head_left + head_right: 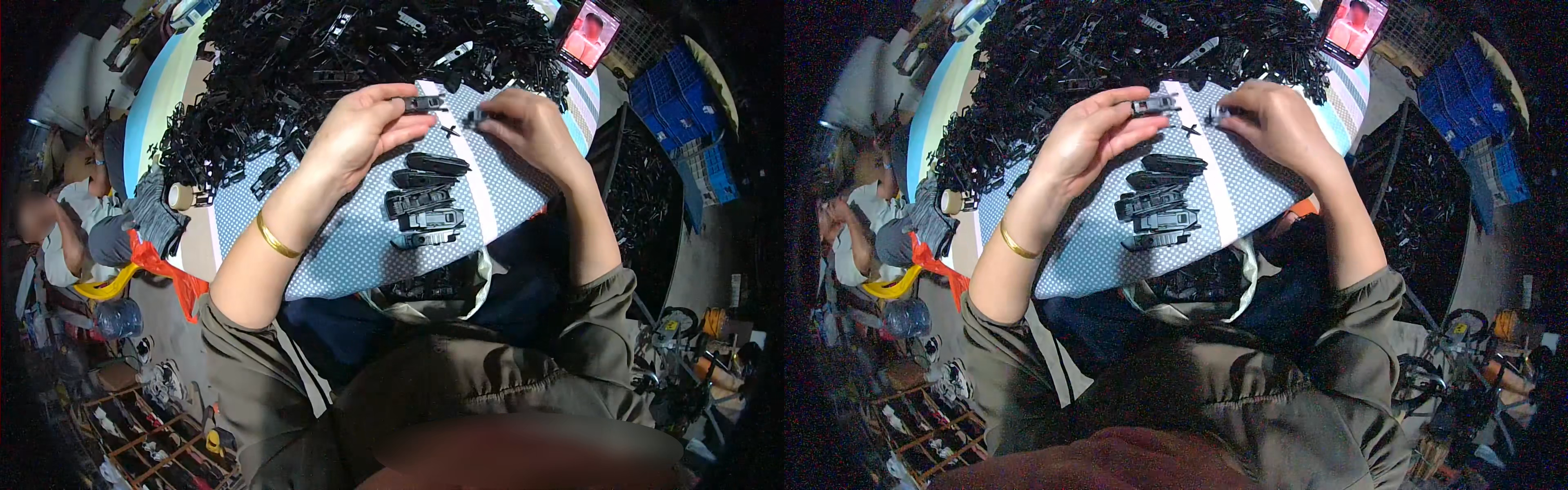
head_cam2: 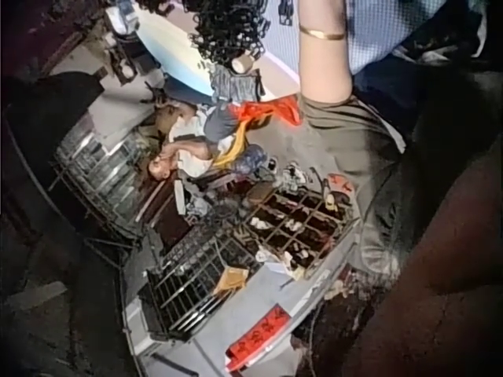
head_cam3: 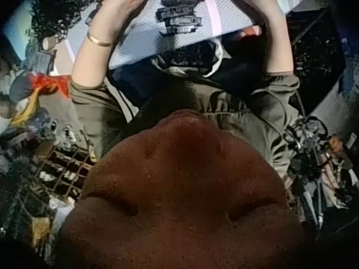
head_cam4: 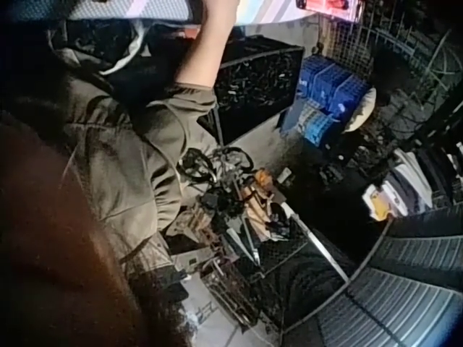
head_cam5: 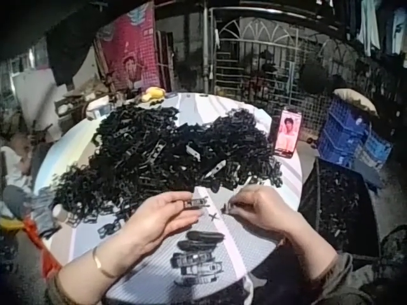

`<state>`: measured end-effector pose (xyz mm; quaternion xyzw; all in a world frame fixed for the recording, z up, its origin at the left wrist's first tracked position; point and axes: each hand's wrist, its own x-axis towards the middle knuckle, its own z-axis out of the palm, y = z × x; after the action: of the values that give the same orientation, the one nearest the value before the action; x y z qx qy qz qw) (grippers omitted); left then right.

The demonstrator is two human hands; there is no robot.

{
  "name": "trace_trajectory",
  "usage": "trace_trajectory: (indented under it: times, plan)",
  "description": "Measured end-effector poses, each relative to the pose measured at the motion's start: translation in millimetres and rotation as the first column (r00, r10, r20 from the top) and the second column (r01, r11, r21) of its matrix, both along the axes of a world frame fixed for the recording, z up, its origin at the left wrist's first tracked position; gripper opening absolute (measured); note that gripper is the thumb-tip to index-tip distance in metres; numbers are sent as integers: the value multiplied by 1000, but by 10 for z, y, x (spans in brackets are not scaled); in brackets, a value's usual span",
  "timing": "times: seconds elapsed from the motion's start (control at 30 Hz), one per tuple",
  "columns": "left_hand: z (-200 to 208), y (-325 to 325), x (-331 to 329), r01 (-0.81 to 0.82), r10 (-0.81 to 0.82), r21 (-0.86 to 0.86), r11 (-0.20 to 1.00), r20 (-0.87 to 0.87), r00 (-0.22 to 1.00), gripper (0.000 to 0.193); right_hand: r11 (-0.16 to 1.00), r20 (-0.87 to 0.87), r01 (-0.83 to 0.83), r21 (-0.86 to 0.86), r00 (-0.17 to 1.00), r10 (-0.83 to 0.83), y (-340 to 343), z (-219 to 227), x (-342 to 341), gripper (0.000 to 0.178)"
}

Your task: Assembling small black plastic components onto a white grid-patterned board.

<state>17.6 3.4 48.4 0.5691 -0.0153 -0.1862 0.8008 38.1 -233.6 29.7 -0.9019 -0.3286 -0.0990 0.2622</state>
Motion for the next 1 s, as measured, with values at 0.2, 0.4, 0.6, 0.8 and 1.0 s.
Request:
trace_trajectory:
  times: [0.2,0.4,0.6,0.8,1.0]
  plan:
    - [-65,-108,-99,149,-152,-49,988,-45,987,33,945,317,-60,321,947,-48,303,-33,-163,22]
    - [-134,-74,-62,94,-95,-53,994,-20,995,30,931,294,-222,290,946,134,447,-12,-181,21]
    - [-136,-97,-85,-106,31,246,963,291,956,32,975,498,-114,188,867,5,336,25,-114,19]
    - [-124,-89,-101,-72,-32,278,958,355,934,34,973,566,-160,166,823,39,412,6,-148,22]
    - [-147,-73,-46,47,-46,-21,999,61,997,33,952,462,-169,253,886,35,410,-32,-158,26]
